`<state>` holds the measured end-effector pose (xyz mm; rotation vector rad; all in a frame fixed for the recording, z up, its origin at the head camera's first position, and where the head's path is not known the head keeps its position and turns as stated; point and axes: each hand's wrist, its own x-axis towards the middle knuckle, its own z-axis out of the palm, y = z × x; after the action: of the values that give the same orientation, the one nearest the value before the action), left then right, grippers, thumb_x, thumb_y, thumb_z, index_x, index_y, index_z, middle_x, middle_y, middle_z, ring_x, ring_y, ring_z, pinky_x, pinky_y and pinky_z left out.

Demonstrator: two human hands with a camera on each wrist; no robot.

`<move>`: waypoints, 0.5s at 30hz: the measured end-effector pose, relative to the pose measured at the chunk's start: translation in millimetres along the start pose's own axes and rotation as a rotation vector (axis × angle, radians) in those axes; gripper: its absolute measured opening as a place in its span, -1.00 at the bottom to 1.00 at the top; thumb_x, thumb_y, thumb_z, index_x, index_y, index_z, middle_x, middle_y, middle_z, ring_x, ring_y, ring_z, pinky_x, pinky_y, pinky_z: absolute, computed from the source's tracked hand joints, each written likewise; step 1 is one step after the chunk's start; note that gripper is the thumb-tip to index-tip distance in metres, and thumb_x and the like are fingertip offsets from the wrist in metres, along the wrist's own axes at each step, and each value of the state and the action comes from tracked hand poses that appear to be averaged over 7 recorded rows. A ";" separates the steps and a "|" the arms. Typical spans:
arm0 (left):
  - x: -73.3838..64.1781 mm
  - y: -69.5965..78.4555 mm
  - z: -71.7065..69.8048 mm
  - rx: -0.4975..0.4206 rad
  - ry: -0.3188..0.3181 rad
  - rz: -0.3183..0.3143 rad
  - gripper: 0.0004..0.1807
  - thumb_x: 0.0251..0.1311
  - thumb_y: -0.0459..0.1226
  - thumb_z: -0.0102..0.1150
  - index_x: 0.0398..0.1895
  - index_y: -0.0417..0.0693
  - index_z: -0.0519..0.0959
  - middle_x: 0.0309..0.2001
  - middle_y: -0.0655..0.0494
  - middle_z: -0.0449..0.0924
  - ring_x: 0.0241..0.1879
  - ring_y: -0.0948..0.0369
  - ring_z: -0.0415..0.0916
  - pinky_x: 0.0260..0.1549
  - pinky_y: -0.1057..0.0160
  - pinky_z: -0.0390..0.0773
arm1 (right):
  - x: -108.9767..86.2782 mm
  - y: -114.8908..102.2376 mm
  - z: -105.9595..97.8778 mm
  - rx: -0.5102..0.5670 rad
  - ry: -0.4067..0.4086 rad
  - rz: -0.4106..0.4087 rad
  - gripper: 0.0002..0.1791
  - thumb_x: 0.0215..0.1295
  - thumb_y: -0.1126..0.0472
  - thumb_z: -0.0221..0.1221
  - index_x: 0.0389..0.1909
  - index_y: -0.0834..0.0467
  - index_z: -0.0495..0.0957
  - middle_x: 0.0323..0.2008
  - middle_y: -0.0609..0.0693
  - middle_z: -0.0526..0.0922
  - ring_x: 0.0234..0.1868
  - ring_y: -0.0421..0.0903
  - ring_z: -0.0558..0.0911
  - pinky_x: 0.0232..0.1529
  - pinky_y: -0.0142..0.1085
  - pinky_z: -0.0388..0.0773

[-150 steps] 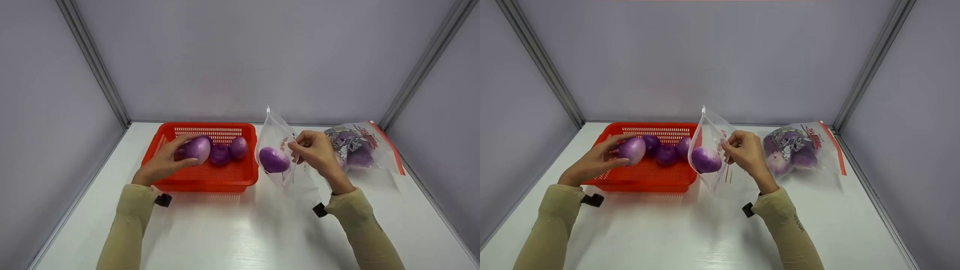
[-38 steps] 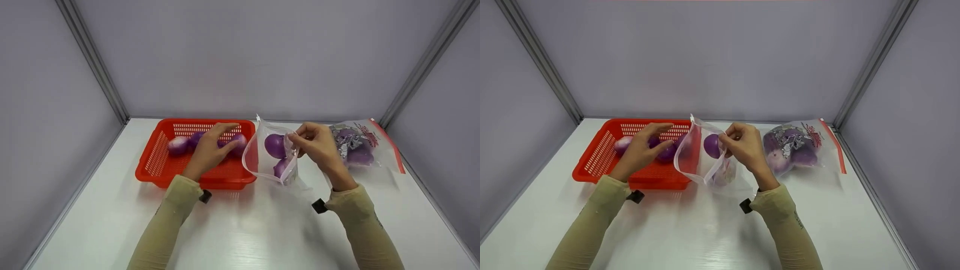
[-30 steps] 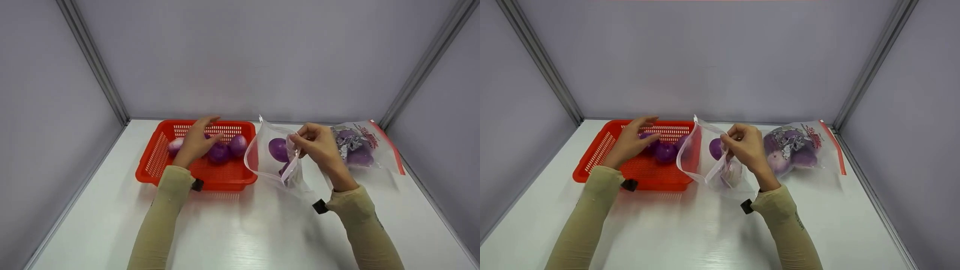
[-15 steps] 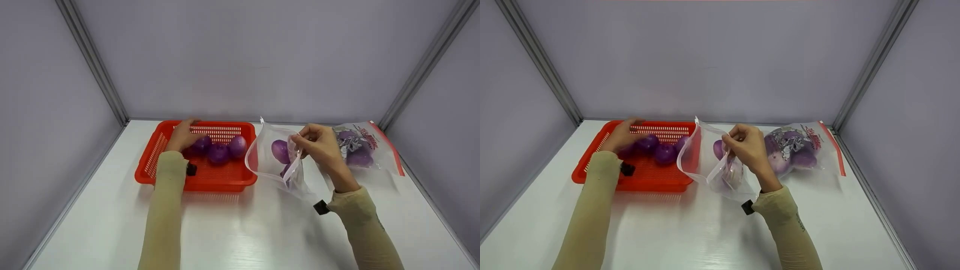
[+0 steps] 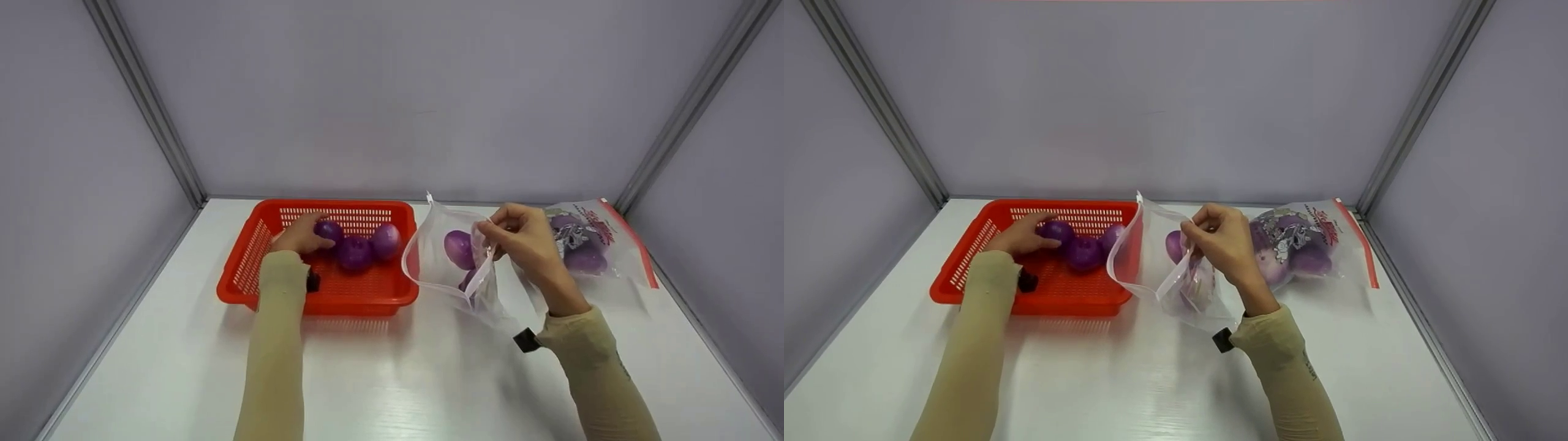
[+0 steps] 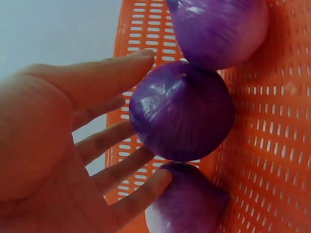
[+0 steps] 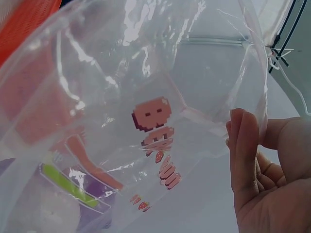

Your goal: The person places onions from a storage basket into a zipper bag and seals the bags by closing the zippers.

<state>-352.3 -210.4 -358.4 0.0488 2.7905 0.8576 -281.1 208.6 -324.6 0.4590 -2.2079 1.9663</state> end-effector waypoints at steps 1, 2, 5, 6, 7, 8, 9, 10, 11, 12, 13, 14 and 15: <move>-0.1 0.1 0.2 0.019 -0.006 0.004 -0.21 0.37 -0.27 0.31 0.60 -0.14 0.20 0.56 -0.27 0.15 0.50 -0.23 0.20 0.47 -0.23 0.28 | 0.1 0.0 -0.1 -0.001 0.001 0.001 -0.76 0.27 0.34 0.40 -0.39 0.44 0.58 -0.63 -0.08 0.63 -0.70 -0.23 0.55 -0.64 -0.33 0.63; 0.2 0.0 0.6 0.039 -0.011 0.008 -0.22 0.35 -0.28 0.32 0.58 -0.13 0.22 0.55 -0.27 0.14 0.50 -0.23 0.20 0.46 -0.23 0.31 | 0.2 0.1 -0.1 -0.003 0.002 0.002 -0.76 0.27 0.33 0.40 -0.39 0.43 0.58 -0.63 -0.08 0.63 -0.70 -0.23 0.55 -0.64 -0.33 0.63; -1.7 0.4 1.4 0.094 -0.038 0.021 -0.24 0.31 -0.32 0.34 0.55 -0.16 0.26 0.53 -0.30 0.12 0.46 -0.24 0.23 0.41 -0.22 0.38 | 0.4 0.4 -0.2 -0.006 -0.002 0.003 -0.75 0.27 0.32 0.41 -0.39 0.43 0.59 -0.63 -0.07 0.63 -0.70 -0.22 0.55 -0.63 -0.32 0.64; -2.2 0.6 1.7 0.105 -0.044 0.024 -0.24 0.30 -0.34 0.35 0.54 -0.17 0.27 0.52 -0.30 0.15 0.46 -0.22 0.24 0.40 -0.20 0.41 | 0.4 0.8 -0.1 -0.005 -0.004 0.003 -0.75 0.27 0.31 0.41 -0.39 0.43 0.59 -0.63 -0.06 0.63 -0.70 -0.21 0.55 -0.63 -0.32 0.64; -3.3 0.8 2.0 0.115 -0.049 0.024 -0.25 0.30 -0.34 0.36 0.52 -0.19 0.29 0.51 -0.30 0.19 0.44 -0.21 0.27 0.39 -0.19 0.43 | 0.3 1.2 0.0 -0.005 -0.006 0.004 -0.75 0.27 0.31 0.42 -0.39 0.42 0.59 -0.63 -0.06 0.63 -0.70 -0.21 0.55 -0.63 -0.32 0.64; -4.3 1.2 2.2 0.123 -0.053 0.026 -0.27 0.29 -0.35 0.36 0.50 -0.20 0.31 0.48 -0.31 0.25 0.42 -0.20 0.31 0.37 -0.17 0.44 | 0.3 1.7 0.1 -0.006 -0.005 0.004 -0.75 0.27 0.31 0.42 -0.39 0.42 0.60 -0.62 -0.05 0.63 -0.70 -0.21 0.55 -0.63 -0.32 0.64; -5.6 1.7 2.2 0.128 -0.056 0.023 -0.28 0.29 -0.35 0.36 0.48 -0.21 0.32 0.46 -0.30 0.30 0.40 -0.19 0.34 0.36 -0.16 0.46 | 0.3 2.1 0.3 -0.004 -0.005 0.005 -0.75 0.27 0.31 0.42 -0.39 0.41 0.60 -0.62 -0.05 0.63 -0.69 -0.21 0.55 -0.63 -0.32 0.64; -6.4 2.1 2.3 0.133 -0.058 0.023 -0.29 0.29 -0.35 0.36 0.47 -0.22 0.33 0.44 -0.30 0.34 0.39 -0.18 0.36 0.35 -0.15 0.47 | 0.4 2.6 0.5 -0.002 -0.004 0.007 -0.76 0.27 0.31 0.42 -0.39 0.41 0.60 -0.62 -0.05 0.63 -0.69 -0.21 0.55 -0.63 -0.32 0.64; -7.1 2.7 2.3 0.136 -0.058 0.021 -0.29 0.29 -0.34 0.36 0.47 -0.21 0.33 0.43 -0.29 0.37 0.38 -0.17 0.38 0.35 -0.14 0.47 | 0.5 2.9 0.7 0.000 -0.003 0.008 -0.76 0.26 0.31 0.42 -0.39 0.40 0.60 -0.62 -0.05 0.63 -0.69 -0.21 0.55 -0.63 -0.32 0.64; -8.0 3.3 2.1 0.139 -0.062 0.020 -0.29 0.29 -0.34 0.37 0.48 -0.20 0.33 0.43 -0.29 0.38 0.38 -0.16 0.38 0.35 -0.14 0.46 | 0.7 3.3 1.0 0.006 -0.004 0.009 -0.77 0.27 0.32 0.42 -0.40 0.41 0.60 -0.62 -0.05 0.63 -0.69 -0.21 0.55 -0.63 -0.32 0.64; -8.6 4.1 2.1 0.142 -0.070 0.017 -0.28 0.29 -0.33 0.36 0.49 -0.19 0.32 0.43 -0.28 0.39 0.38 -0.16 0.39 0.35 -0.14 0.46 | 1.0 3.6 1.2 0.010 -0.005 0.008 -0.77 0.27 0.33 0.41 -0.39 0.42 0.59 -0.62 -0.05 0.63 -0.70 -0.21 0.55 -0.63 -0.33 0.63; -9.3 5.0 2.1 0.153 -0.077 0.013 -0.26 0.29 -0.31 0.37 0.51 -0.18 0.31 0.43 -0.27 0.39 0.38 -0.16 0.38 0.35 -0.15 0.46 | 1.3 3.7 1.5 0.015 -0.006 0.008 -0.77 0.27 0.33 0.40 -0.39 0.42 0.59 -0.62 -0.06 0.63 -0.70 -0.22 0.55 -0.64 -0.33 0.63; -10.2 5.8 1.7 0.166 -0.088 0.010 -0.25 0.29 -0.29 0.37 0.52 -0.17 0.30 0.43 -0.27 0.39 0.38 -0.17 0.38 0.36 -0.16 0.45 | 1.7 3.9 2.0 0.021 -0.008 0.007 -0.77 0.27 0.34 0.40 -0.39 0.43 0.59 -0.62 -0.06 0.63 -0.71 -0.22 0.55 -0.64 -0.33 0.63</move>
<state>-342.2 -205.6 -354.6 0.1250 2.7735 0.6089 -283.7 206.8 -328.0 0.4639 -2.1981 1.9968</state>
